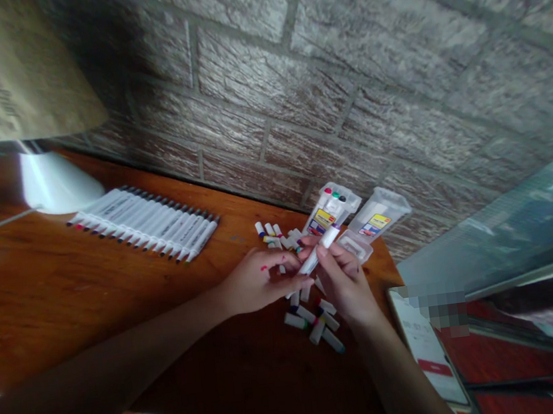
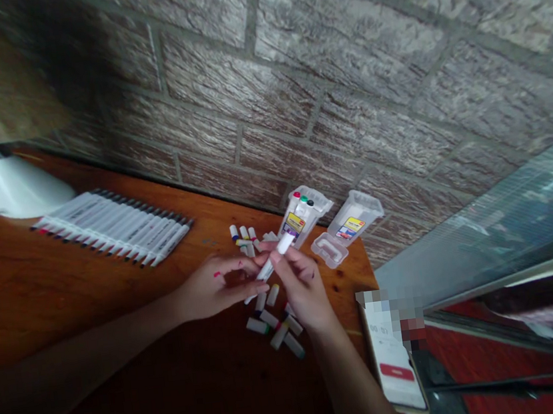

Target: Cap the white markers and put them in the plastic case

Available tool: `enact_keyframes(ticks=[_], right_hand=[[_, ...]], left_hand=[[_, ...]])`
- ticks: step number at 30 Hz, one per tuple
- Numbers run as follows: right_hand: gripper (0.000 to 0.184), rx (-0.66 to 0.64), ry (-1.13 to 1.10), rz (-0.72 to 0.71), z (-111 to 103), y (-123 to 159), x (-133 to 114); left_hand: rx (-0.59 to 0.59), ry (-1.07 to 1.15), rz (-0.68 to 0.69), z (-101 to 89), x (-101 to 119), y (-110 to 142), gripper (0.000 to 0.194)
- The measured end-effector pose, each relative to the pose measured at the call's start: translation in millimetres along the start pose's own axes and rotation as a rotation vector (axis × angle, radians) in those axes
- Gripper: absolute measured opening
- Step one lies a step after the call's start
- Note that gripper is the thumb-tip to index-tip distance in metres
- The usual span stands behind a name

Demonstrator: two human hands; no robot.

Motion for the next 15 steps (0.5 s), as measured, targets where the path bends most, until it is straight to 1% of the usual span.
enact_keyframes(ticks=[2, 4, 8, 9, 11, 13, 15], right_hand=[[0.026, 0.037, -0.096, -0.016, 1, -2, -7], [0.025, 0.062, -0.221, -0.02, 3, -3, -15], [0.025, 0.043, -0.404, 0.066, 7, -4, -24], [0.027, 0.024, -0.427, 0.1, 8, -4, -24], [0.039, -0.027, -0.441, 0.151, 9, -4, -22], [0.053, -0.079, -0.42, 0.165, 9, -3, -21], [0.061, -0.107, -0.396, 0.161, 8, -4, -21]], left_hand=[[0.008, -0.119, 0.071, -2.1, 3, 0, 0.021], [0.026, -0.195, 0.106, -3.8, 5, 1, 0.024], [0.105, -0.236, 0.098, -6.5, 6, 0, 0.029], [0.127, -0.248, 0.098, -7.3, 6, 0, 0.03], [0.165, -0.273, 0.107, -9.1, 6, -1, 0.032], [0.195, -0.282, 0.117, -10.8, 5, -3, 0.034], [0.207, -0.286, 0.124, -11.8, 4, -4, 0.035]])
Point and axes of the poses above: each hand's wrist, its own y-axis away from the middle knuckle, its own z-axis out of the palm, x = y × z, the point moved 1 cm from there along -y, towards the middle knuckle, and after that the axes turned 6 degrees about x, right-handed, at the moved point
